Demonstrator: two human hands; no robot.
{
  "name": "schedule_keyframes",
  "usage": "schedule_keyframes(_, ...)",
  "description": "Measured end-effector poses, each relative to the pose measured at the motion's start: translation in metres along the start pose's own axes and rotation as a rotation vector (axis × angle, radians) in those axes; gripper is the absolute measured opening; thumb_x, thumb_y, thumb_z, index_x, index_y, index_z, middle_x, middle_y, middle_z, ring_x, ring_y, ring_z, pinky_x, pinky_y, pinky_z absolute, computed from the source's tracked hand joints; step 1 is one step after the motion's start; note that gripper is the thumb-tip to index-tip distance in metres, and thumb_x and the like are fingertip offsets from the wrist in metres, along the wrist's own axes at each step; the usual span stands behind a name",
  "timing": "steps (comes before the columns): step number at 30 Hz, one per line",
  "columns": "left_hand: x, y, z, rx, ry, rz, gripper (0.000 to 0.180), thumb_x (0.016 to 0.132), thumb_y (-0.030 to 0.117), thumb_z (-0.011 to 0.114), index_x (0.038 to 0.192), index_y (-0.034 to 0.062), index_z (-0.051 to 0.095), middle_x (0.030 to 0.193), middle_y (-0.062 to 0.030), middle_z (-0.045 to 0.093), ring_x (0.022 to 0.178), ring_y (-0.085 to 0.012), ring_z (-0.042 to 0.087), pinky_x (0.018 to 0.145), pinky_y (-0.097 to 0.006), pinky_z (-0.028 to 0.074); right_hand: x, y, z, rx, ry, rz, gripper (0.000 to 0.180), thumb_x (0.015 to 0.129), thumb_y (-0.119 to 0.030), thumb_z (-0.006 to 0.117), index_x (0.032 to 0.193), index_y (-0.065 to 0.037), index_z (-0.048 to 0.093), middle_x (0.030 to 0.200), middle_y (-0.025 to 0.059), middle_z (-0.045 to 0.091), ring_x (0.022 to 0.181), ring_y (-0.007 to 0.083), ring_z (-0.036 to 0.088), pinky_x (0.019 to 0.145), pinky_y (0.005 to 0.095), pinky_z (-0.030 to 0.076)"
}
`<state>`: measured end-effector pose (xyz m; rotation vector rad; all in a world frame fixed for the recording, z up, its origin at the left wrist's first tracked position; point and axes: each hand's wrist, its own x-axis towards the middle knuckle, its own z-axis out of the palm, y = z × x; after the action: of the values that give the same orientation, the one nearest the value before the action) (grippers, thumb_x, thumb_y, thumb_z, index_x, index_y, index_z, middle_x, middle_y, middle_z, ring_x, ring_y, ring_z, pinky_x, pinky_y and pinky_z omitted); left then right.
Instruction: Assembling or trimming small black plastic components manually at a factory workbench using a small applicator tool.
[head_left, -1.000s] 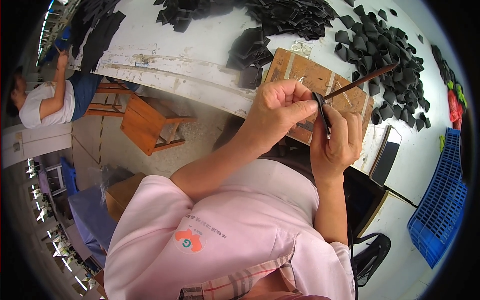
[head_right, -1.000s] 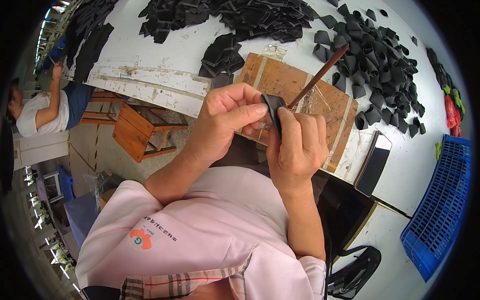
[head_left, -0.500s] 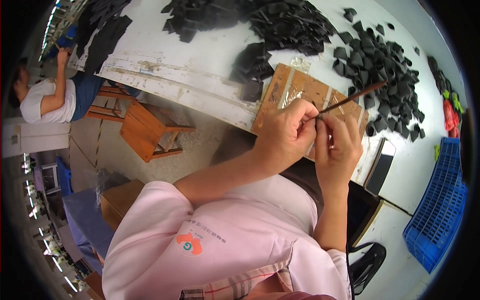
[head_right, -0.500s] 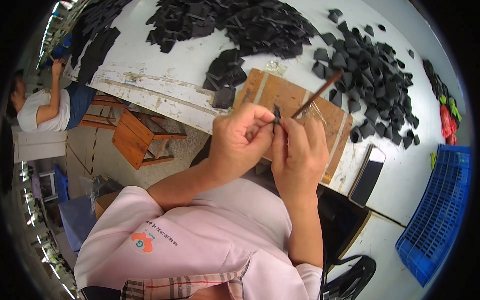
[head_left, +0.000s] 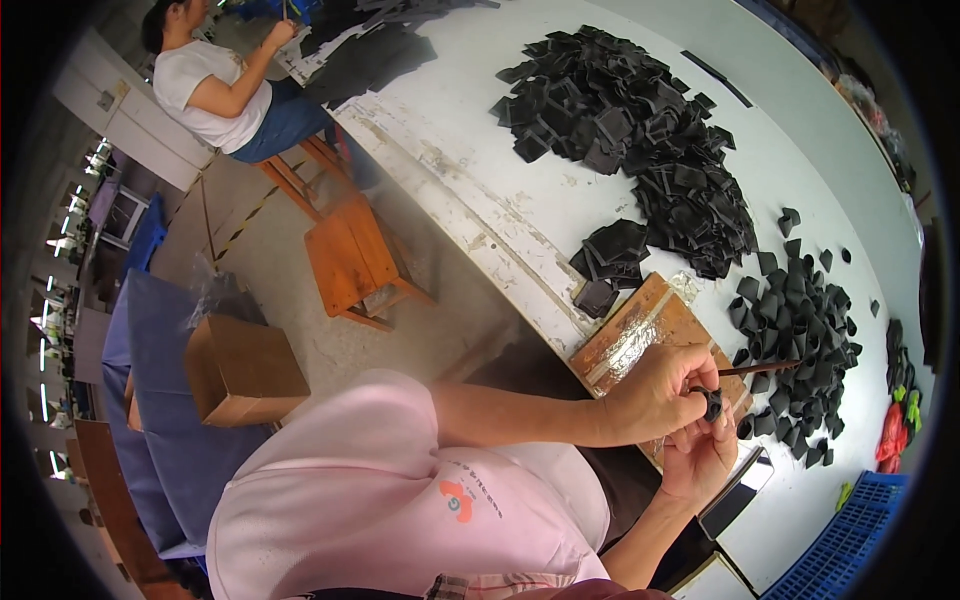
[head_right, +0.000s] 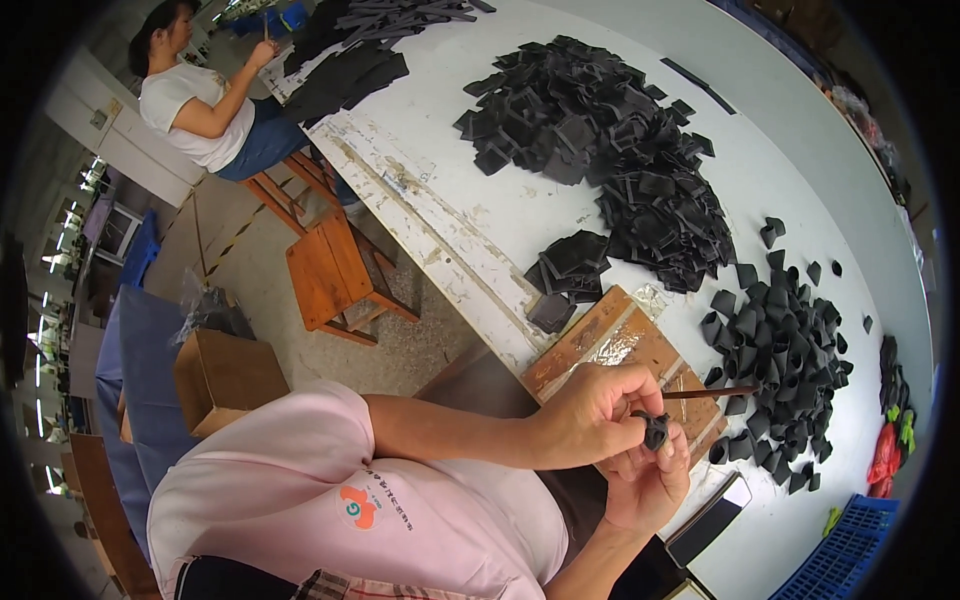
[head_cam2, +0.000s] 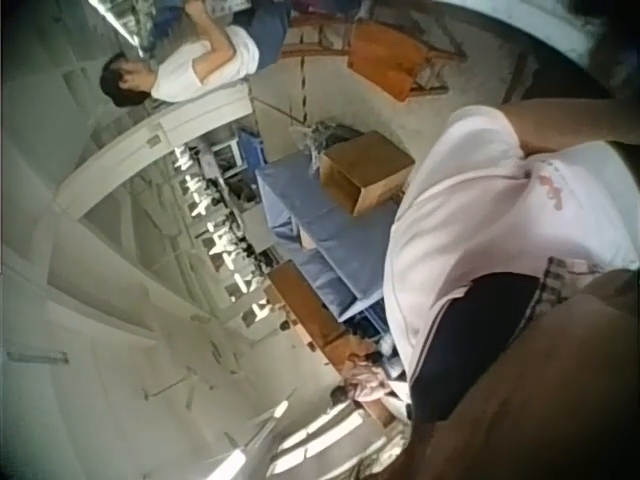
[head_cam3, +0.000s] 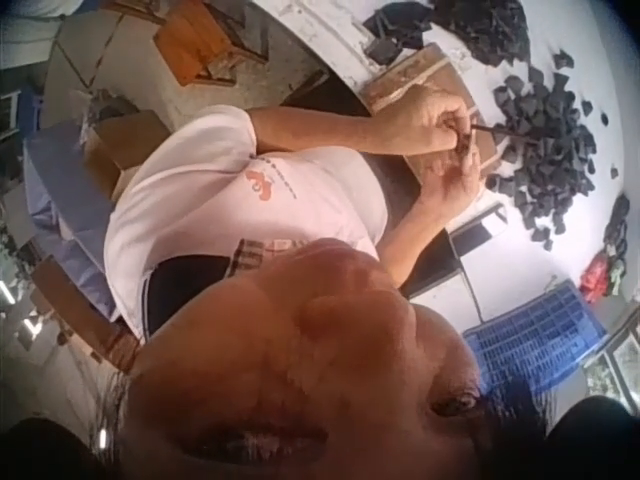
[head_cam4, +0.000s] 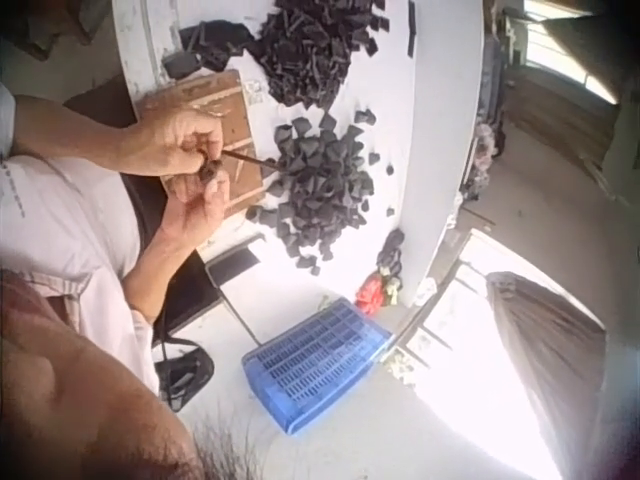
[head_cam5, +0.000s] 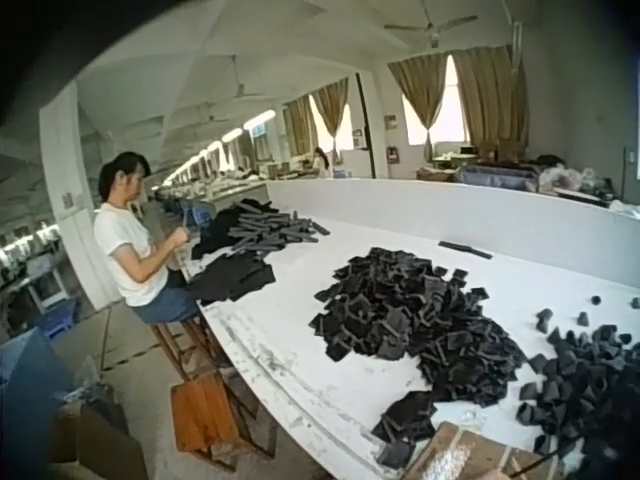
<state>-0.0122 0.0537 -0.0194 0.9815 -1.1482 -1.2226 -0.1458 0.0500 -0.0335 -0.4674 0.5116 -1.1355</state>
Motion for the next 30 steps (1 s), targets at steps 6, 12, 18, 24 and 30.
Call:
schedule_keyframes(6, 0.006, -0.013, -0.008, -0.353, -0.011, -0.244, 0.011, 0.077, -0.005, 0.047, 0.084, 0.0021, 0.051, 0.075, -0.0051, 0.057, 0.055, -0.0038, 0.049, 0.045, -0.017, 0.038, 0.002, -0.005, 0.005, -0.41, 0.099, -0.003, 0.017, 0.084, -0.018, 0.054, 0.075, -0.004, 0.049, 0.066, -0.0009, 0.045, 0.055, 0.0048, 0.038, 0.041, 0.0159, 0.028)
schedule_keyframes(12, 0.017, 0.028, -0.015, -1.296, -0.496, -0.685, 0.009, 0.082, 0.0, 0.045, 0.088, 0.0045, 0.05, 0.079, -0.0098, 0.057, 0.043, -0.0038, 0.042, 0.034, -0.016, 0.027, 0.001, -0.041, 0.051, -0.559, 0.026, -0.147, 0.022, 0.082, -0.024, 0.058, 0.076, -0.003, 0.055, 0.063, -0.0026, 0.046, 0.049, 0.003, 0.034, 0.042, 0.0161, 0.025)
schedule_keyframes(18, 0.062, 0.035, -0.008, -1.196, -0.454, -0.565, 0.005, 0.085, 0.006, 0.049, 0.09, 0.0063, 0.05, 0.071, -0.0024, 0.056, 0.034, -0.0002, 0.03, 0.032, -0.014, 0.021, 0.049, -0.07, 0.047, -0.672, 0.01, -0.155, 0.026, 0.084, -0.026, 0.055, 0.067, -0.006, 0.05, 0.059, -0.0048, 0.041, 0.05, 0.0034, 0.033, 0.044, 0.0164, 0.026)
schedule_keyframes(24, 0.058, 0.011, -0.012, -1.192, -0.409, -0.555, 0.014, 0.088, 0.007, 0.043, 0.099, 0.002, 0.05, 0.073, -0.0027, 0.056, 0.033, -0.0005, 0.028, 0.033, -0.015, 0.021, 0.051, -0.065, 0.029, -0.674, -0.102, -0.132, 0.026, 0.086, -0.025, 0.054, 0.069, -0.005, 0.052, 0.059, -0.0054, 0.042, 0.051, 0.0013, 0.032, 0.044, 0.016, 0.025)
schedule_keyframes(30, 0.058, 0.013, -0.006, -0.714, -0.267, -0.259, 0.018, 0.08, 0.003, 0.058, 0.096, 0.0001, 0.048, 0.076, -0.0063, 0.058, 0.042, -0.0004, 0.036, 0.035, -0.013, 0.026, 0.058, -0.057, 0.013, -0.573, -0.194, -0.092, 0.026, 0.086, -0.024, 0.053, 0.069, -0.004, 0.053, 0.06, -0.0042, 0.045, 0.052, 0.0024, 0.035, 0.045, 0.0166, 0.027)
